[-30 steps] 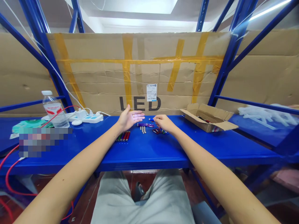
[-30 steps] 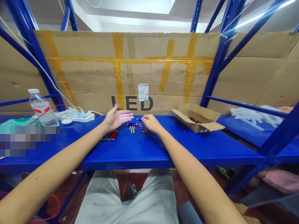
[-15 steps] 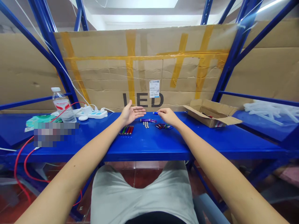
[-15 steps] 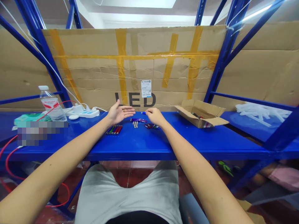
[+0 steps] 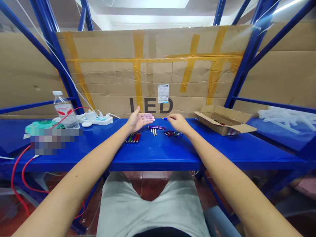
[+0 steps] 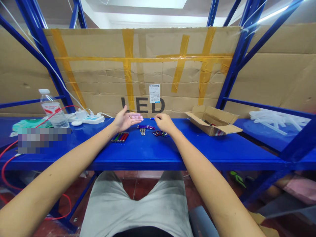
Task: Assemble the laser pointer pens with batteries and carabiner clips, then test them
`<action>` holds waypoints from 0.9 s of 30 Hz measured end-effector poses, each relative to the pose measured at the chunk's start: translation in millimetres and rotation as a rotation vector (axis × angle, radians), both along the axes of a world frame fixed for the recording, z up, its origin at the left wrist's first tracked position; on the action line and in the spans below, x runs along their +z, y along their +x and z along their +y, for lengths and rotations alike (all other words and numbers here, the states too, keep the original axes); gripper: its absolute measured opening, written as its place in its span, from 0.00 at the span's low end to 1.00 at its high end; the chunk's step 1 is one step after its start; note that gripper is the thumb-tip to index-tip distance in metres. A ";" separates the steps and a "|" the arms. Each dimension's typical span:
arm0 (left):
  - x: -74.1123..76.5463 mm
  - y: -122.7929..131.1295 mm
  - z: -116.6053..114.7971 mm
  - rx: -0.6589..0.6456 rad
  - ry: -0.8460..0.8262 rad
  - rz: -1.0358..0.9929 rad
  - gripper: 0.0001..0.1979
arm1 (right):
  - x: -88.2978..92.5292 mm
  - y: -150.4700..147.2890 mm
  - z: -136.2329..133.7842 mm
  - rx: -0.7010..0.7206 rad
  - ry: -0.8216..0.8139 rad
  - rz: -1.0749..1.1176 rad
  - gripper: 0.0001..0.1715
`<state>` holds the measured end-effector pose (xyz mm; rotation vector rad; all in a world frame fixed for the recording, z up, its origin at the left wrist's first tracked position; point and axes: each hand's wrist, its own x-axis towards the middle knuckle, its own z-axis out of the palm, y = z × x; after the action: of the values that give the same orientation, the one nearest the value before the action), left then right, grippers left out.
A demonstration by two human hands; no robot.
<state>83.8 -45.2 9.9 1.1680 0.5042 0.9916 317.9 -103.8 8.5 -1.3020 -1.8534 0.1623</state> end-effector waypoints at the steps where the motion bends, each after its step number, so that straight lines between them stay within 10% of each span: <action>1: 0.3 0.1 -0.4 0.004 -0.003 0.001 0.40 | 0.1 -0.1 -0.3 -0.002 0.002 0.001 0.15; 27: -1.5 0.0 1.9 -0.004 0.009 0.035 0.40 | -1.5 -0.1 0.0 -0.024 -0.002 -0.036 0.15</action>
<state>83.8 -43.2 8.4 1.1957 0.5253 0.9722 317.8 -103.8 6.9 -1.3358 -1.8675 0.1282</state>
